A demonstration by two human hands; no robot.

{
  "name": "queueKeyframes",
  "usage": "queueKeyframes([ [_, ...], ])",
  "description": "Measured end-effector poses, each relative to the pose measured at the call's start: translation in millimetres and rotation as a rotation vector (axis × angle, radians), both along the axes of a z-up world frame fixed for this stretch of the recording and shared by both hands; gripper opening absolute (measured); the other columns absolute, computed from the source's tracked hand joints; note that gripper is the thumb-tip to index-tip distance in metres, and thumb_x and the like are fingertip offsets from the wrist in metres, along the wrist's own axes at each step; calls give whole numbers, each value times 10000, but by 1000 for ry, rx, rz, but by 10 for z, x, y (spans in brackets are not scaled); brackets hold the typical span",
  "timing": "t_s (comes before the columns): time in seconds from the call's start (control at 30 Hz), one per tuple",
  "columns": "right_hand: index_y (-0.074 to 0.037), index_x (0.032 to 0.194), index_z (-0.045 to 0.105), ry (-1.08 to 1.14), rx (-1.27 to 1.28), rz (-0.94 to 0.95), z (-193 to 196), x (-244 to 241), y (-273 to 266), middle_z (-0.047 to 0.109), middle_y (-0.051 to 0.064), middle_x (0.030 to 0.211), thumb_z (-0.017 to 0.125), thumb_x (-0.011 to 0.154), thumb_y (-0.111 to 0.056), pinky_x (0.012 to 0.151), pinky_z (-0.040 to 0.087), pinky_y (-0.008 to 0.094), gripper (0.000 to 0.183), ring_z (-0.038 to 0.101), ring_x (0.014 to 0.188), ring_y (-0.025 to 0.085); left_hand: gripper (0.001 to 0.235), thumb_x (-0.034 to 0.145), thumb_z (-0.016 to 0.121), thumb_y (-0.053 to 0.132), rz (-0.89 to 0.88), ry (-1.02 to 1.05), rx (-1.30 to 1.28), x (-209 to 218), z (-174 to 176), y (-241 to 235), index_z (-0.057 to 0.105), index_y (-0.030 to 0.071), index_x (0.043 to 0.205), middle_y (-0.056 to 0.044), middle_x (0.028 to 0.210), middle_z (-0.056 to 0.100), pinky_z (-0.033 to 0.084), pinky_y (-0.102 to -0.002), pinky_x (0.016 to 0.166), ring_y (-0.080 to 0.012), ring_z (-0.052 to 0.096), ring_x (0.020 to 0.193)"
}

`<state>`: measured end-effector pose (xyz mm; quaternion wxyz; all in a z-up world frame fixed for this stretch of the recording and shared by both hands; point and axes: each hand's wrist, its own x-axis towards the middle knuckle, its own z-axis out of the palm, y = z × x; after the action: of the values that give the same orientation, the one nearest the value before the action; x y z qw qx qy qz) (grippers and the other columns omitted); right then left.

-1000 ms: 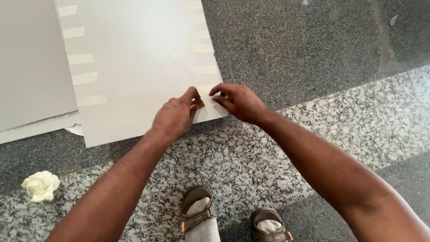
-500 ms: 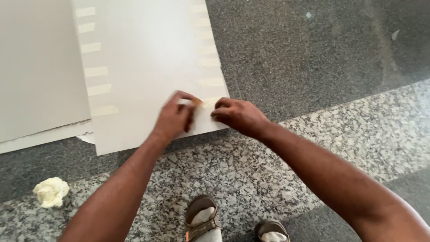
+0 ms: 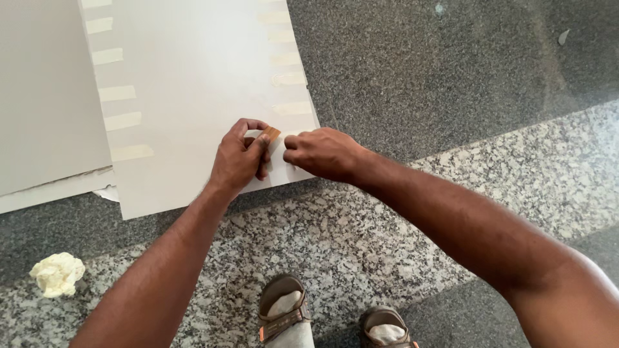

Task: The person removes strips of masking tape from the edges of a white board using a small scraper tool. They peel the tape off and scrape the surface to remove residue, working along the board's edge.

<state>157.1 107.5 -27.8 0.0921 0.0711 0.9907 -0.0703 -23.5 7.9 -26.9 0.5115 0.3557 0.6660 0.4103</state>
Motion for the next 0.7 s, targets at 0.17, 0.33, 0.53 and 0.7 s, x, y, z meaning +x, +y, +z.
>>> queueKeyframes([
  [0.17,43,1091,599,-148,-13,12,-44,-109,11,608,104,943,598,1000,-75,569,601,290,149,626,697,160,222,1050,530,174,-7,49,-18,24,42,4,553,58,1238,-42,712,629,493,-276,417,-108,572,492],
  [0.33,-3,1035,621,-34,-41,-14,-107,-53,0,620,90,976,641,948,-111,683,594,329,140,642,770,178,220,1048,528,177,-2,63,-23,27,48,29,555,66,1236,-42,695,632,486,-277,411,-106,561,476],
  [0.53,-56,1100,675,177,-39,24,-112,122,50,666,81,1053,694,863,-20,650,639,260,241,690,850,176,217,1040,550,185,8,58,-21,33,67,-12,565,61,1217,-35,692,632,475,-288,400,-103,552,468],
  [0.7,-24,1000,665,57,-10,41,-89,91,45,648,71,989,709,889,-42,646,635,279,121,677,860,181,218,1031,558,180,11,92,-11,55,55,16,563,61,1213,-35,677,627,460,-301,385,-109,550,451],
])
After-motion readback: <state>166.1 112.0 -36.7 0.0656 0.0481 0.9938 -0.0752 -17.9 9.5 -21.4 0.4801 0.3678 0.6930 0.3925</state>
